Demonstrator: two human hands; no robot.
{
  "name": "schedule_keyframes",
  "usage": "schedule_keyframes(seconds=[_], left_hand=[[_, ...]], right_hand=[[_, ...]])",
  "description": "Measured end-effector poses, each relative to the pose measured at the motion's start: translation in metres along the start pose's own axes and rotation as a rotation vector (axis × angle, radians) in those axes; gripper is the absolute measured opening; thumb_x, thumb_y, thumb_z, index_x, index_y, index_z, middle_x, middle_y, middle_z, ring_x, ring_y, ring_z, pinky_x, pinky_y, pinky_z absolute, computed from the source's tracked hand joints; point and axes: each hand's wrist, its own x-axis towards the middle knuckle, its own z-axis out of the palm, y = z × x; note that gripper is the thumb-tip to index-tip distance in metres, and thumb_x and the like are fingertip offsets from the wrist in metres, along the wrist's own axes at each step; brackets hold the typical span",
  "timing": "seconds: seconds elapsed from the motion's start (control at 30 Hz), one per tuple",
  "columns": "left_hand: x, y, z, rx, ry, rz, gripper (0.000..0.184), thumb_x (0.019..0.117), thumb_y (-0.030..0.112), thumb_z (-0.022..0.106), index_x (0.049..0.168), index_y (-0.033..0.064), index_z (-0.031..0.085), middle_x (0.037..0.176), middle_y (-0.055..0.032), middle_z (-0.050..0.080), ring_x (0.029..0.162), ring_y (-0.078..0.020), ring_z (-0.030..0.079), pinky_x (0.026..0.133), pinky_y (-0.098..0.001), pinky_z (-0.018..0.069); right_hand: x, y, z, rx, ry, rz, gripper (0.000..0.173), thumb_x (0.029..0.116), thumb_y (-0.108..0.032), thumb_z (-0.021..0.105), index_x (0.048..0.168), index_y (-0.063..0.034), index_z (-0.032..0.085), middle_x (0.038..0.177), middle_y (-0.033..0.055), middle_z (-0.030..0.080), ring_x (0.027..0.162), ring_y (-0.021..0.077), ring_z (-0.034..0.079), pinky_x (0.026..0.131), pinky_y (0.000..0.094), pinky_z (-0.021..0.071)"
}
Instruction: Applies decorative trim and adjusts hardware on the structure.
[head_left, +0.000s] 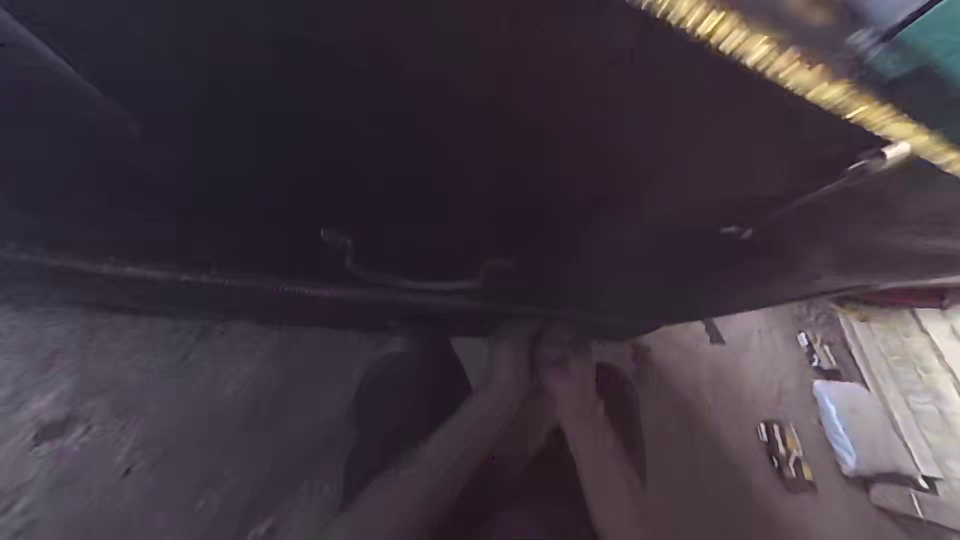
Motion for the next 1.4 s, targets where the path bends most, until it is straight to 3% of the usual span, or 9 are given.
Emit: schedule_keyframes(seconds=[0.1, 0.2, 0.3, 0.47, 0.77, 0.9, 1.03, 1.2, 1.4], left_hand=[[0.004, -0.002, 0.000, -0.098, -0.061, -0.043, 0.023, 0.1042, 0.014, 0.050, 0.104, -0.0061, 0.062, 0.081, -0.0187, 0.069, 0.068, -0.0252, 0.068, 0.062, -0.0401, 0.0593], [0.007, 0.004, 0.001, -0.072, -0.057, -0.111, 0.027, 0.1057, 0.016, 0.048, 0.108, -0.0071, 0.062, 0.084, -0.0203, 0.069, 0.065, -0.0259, 0.068, 0.057, -0.0380, 0.0591], [0.005, 0.009, 0.004, 0.021, 0.039, -0.112, 0.020, 0.1026, 0.016, 0.056, 0.101, -0.0016, 0.064, 0.075, -0.0119, 0.065, 0.057, -0.0183, 0.060, 0.049, -0.0315, 0.0516], [0.003, 0.012, 0.007, 0.095, 0.123, -0.080, 0.013, 0.0979, 0.012, 0.064, 0.101, -0.0003, 0.066, 0.087, -0.0104, 0.068, 0.076, -0.0182, 0.065, 0.067, -0.0333, 0.0560], [0.003, 0.013, 0.009, 0.061, 0.152, -0.138, 0.015, 0.0981, 0.013, 0.064, 0.107, 0.0008, 0.066, 0.092, -0.0114, 0.070, 0.083, -0.0203, 0.067, 0.073, -0.0362, 0.0565], [0.005, 0.013, 0.007, 0.078, 0.135, -0.124, 0.016, 0.0984, 0.014, 0.064, 0.107, 0.0003, 0.066, 0.090, -0.0116, 0.070, 0.079, -0.0191, 0.067, 0.068, -0.0336, 0.0560], [0.006, 0.012, 0.006, -0.005, 0.038, -0.141, 0.019, 0.1025, 0.014, 0.056, 0.106, -0.0033, 0.063, 0.084, -0.0155, 0.067, 0.066, -0.0219, 0.065, 0.058, -0.0350, 0.0571], [0.006, 0.011, 0.005, -0.018, -0.032, -0.116, 0.023, 0.1058, 0.014, 0.050, 0.106, -0.0058, 0.062, 0.082, -0.0175, 0.070, 0.067, -0.0237, 0.069, 0.059, -0.0358, 0.0591], [0.001, 0.016, 0.011, 0.084, 0.101, -0.130, 0.013, 0.1014, 0.012, 0.059, 0.100, 0.0013, 0.065, 0.079, -0.0077, 0.064, 0.064, -0.0142, 0.060, 0.056, -0.0271, 0.0514]], right_hand=[[-0.001, -0.007, 0.010, 0.398, -0.025, 0.273, 0.027, 0.1016, -0.021, 0.045, 0.083, -0.0086, 0.059, 0.063, -0.0020, 0.056, 0.045, 0.0049, 0.053, 0.044, 0.0155, 0.0468], [0.002, -0.011, 0.010, 0.103, -0.057, 0.264, 0.039, 0.1093, -0.031, 0.033, 0.089, -0.0086, 0.058, 0.064, -0.0015, 0.055, 0.044, 0.0050, 0.051, 0.041, 0.0166, 0.0452], [-0.002, -0.008, 0.005, -0.567, -0.020, -0.041, 0.043, 0.1131, -0.033, 0.031, 0.098, -0.0076, 0.063, 0.070, 0.0007, 0.062, 0.052, 0.0078, 0.055, 0.047, 0.0235, 0.0489], [-0.006, -0.002, -0.011, -1.553, 0.045, -0.744, 0.028, 0.1010, -0.020, 0.063, 0.114, 0.0044, 0.070, 0.091, 0.0099, 0.073, 0.078, 0.0111, 0.070, 0.074, 0.0303, 0.0603], [0.001, 0.009, -0.008, -2.019, 0.195, -1.218, 0.027, 0.1002, -0.017, 0.060, 0.103, 0.0039, 0.077, 0.097, 0.0191, 0.076, 0.090, 0.0338, 0.075, 0.081, 0.0491, 0.0608], [0.000, 0.011, 0.000, -1.697, 0.204, -0.960, 0.026, 0.1030, -0.016, 0.057, 0.107, 0.0043, 0.074, 0.097, 0.0148, 0.075, 0.089, 0.0225, 0.073, 0.083, 0.0389, 0.0598], [0.003, 0.006, 0.006, -0.688, 0.128, -0.307, 0.027, 0.1099, -0.014, 0.043, 0.092, -0.0047, 0.061, 0.061, -0.0037, 0.051, 0.046, 0.0034, 0.046, 0.045, 0.0184, 0.0448], [0.005, -0.013, 0.001, 0.324, -0.098, 0.320, 0.027, 0.1048, -0.022, 0.040, 0.091, -0.0087, 0.058, 0.063, -0.0032, 0.055, 0.043, 0.0038, 0.051, 0.042, 0.0157, 0.0461], [0.000, -0.017, -0.009, -1.246, -0.063, -0.538, 0.026, 0.1078, -0.016, 0.050, 0.101, 0.0008, 0.069, 0.075, 0.0029, 0.066, 0.062, 0.0071, 0.061, 0.060, 0.0227, 0.0551]])
